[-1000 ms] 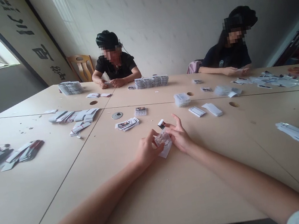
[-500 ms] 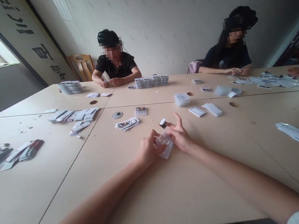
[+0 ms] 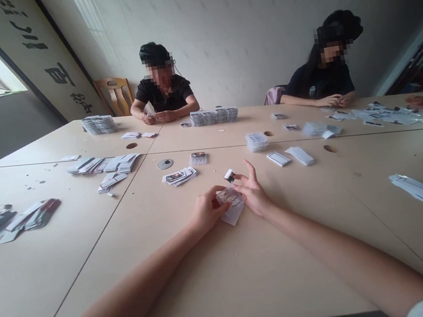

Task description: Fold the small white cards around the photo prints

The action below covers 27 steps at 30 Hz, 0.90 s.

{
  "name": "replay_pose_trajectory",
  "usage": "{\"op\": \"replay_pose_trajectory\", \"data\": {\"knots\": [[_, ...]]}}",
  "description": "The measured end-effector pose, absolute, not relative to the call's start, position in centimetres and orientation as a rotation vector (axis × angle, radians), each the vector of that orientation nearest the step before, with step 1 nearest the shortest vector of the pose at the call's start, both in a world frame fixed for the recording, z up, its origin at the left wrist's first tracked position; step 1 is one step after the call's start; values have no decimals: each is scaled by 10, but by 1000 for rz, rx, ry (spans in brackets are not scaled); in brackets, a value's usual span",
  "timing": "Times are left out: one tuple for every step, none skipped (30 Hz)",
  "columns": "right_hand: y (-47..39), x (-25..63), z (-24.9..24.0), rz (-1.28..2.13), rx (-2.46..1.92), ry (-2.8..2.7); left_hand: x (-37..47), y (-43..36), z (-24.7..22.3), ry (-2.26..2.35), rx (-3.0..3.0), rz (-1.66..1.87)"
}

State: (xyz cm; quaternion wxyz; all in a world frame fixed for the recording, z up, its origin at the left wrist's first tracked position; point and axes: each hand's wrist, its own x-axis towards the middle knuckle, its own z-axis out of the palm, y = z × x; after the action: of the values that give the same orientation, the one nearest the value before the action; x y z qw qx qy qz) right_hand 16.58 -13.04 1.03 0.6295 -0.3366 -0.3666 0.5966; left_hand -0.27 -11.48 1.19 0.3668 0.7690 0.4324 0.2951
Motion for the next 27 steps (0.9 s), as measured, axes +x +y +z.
{"op": "replay_pose_trajectory", "data": {"knots": [[-131, 166, 10, 1366, -774, -845, -3, -115, 12, 1109, 1977, 757], [-131, 166, 11, 1362, -777, -854, -3, -114, 12, 1106, 1978, 758], [-131, 166, 10, 1354, -780, -869, -3, -115, 12, 1102, 1980, 760], [-131, 166, 10, 1342, -784, -886, -3, -115, 13, 1098, 1982, 762], [-132, 166, 10, 1328, -791, -905, -3, -115, 13, 1096, 1985, 763], [-132, 166, 10, 1312, -802, -922, -3, -115, 14, 1096, 1987, 761], [-131, 167, 9, 1298, -818, -935, -3, -116, 14, 1101, 1988, 760], [-131, 167, 9, 1289, -835, -943, -3, -116, 15, 1106, 1988, 759], [-131, 167, 8, 1286, -849, -945, -3, -117, 15, 1112, 1986, 760], [-131, 168, 8, 1289, -852, -944, -3, -117, 15, 1115, 1985, 760], [-130, 168, 7, 1299, -842, -937, -3, -117, 15, 1115, 1984, 759], [-130, 168, 7, 1314, -824, -926, -3, -117, 15, 1113, 1984, 758], [-130, 169, 6, 1330, -805, -915, -3, -117, 16, 1109, 1985, 754], [-130, 169, 6, 1340, -791, -904, -3, -117, 16, 1105, 1987, 751], [-130, 169, 5, 1344, -784, -897, -3, -117, 16, 1103, 1990, 751], [-129, 169, 5, 1340, -785, -897, -3, -117, 16, 1103, 1994, 752], [-130, 169, 5, 1332, -791, -903, -3, -117, 16, 1105, 1998, 755], [-130, 169, 5, 1323, -797, -913, -3, -117, 17, 1108, 2002, 757], [-130, 169, 5, 1316, -801, -923, -3, -117, 17, 1111, 2004, 759], [-130, 168, 6, 1312, -806, -930, -3, -117, 17, 1112, 2004, 758], [-130, 168, 6, 1311, -813, -934, -3, -117, 16, 1113, 2002, 757], [-130, 168, 7, 1313, -819, -935, -3, -117, 16, 1111, 1999, 754], [-130, 168, 7, 1317, -824, -935, -3, -117, 16, 1109, 1994, 752], [-130, 168, 8, 1320, -827, -935, -3, -116, 15, 1104, 1990, 749], [-130, 168, 8, 1325, -828, -935, -3, -116, 15, 1098, 1988, 747], [-130, 168, 8, 1328, -827, -934, -3, -116, 14, 1091, 1986, 747], [-130, 169, 8, 1331, -826, -933, -3, -116, 14, 1084, 1985, 747]]}}
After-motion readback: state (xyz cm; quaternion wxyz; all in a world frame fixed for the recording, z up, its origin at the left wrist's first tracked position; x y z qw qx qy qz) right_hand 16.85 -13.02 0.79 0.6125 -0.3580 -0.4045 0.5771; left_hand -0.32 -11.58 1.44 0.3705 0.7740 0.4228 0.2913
